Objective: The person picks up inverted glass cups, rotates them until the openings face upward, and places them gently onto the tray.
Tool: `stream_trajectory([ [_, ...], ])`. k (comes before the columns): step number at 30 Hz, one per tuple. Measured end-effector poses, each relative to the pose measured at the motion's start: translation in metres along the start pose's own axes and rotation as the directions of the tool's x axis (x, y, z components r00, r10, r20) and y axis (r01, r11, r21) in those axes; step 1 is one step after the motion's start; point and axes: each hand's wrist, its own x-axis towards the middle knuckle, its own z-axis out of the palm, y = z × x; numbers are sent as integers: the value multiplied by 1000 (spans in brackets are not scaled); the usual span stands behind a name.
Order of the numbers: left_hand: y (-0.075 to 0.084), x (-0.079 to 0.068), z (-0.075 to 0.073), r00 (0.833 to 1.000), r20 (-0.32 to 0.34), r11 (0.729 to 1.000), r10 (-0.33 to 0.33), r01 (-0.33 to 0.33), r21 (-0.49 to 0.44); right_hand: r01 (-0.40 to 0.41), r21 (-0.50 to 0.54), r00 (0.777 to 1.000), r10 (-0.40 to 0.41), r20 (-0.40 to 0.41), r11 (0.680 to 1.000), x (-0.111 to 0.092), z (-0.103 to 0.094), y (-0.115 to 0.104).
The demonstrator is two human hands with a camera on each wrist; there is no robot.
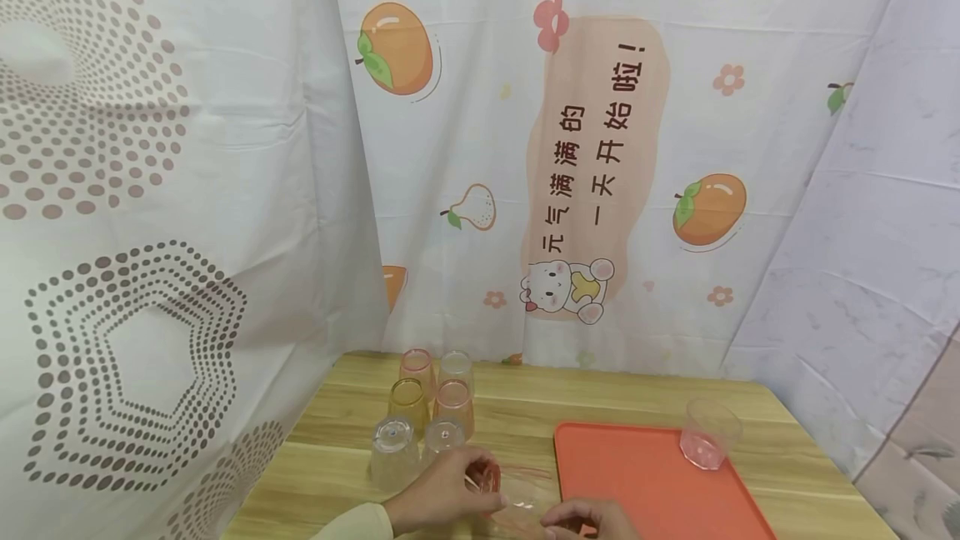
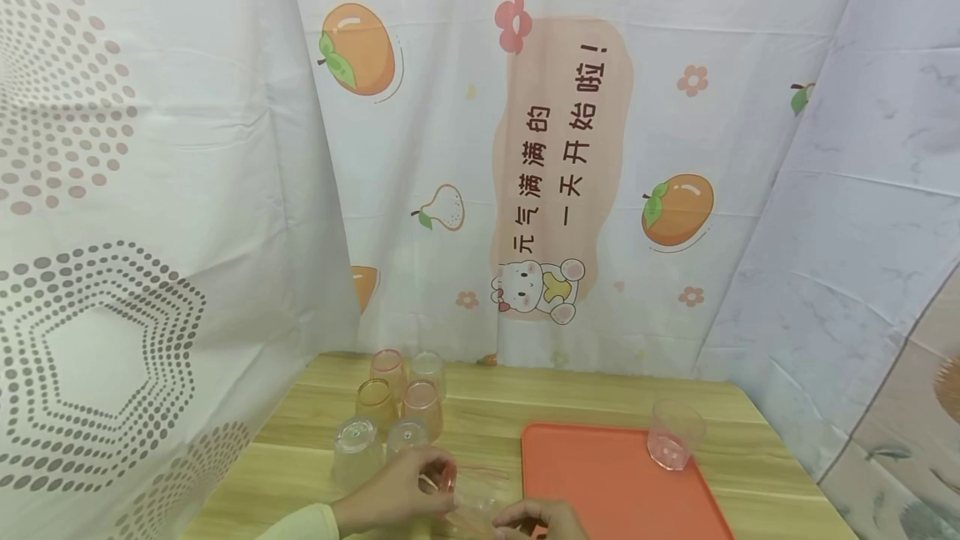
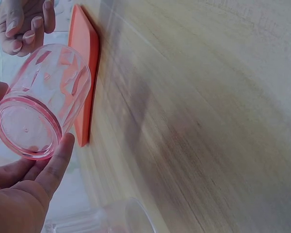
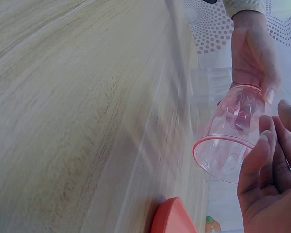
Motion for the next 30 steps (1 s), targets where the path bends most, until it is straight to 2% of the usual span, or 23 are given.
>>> stream_trajectory([
  [11,1,-2,1,1000,6,1000,14,-14,-23,-26,11,1000,26,3,1000,1,3,-5],
  [15,1,-2,0,1000,6,1000,0,0,-26,-72,-38,995,69,-67,997,3,5,-3],
  [20,1,-1,-2,999,-12,999,-37,37,-35,-136,-90,974,117,-193,987,4,2,2],
  [25,0,-1,-2,999,-23,999,-32,31,-41,-160,-58,964,143,-225,985,4,2,6],
  [30,-1,-3,-1,999,-35,998,-9,6,-61,-164,22,957,164,-238,986,5,4,10],
])
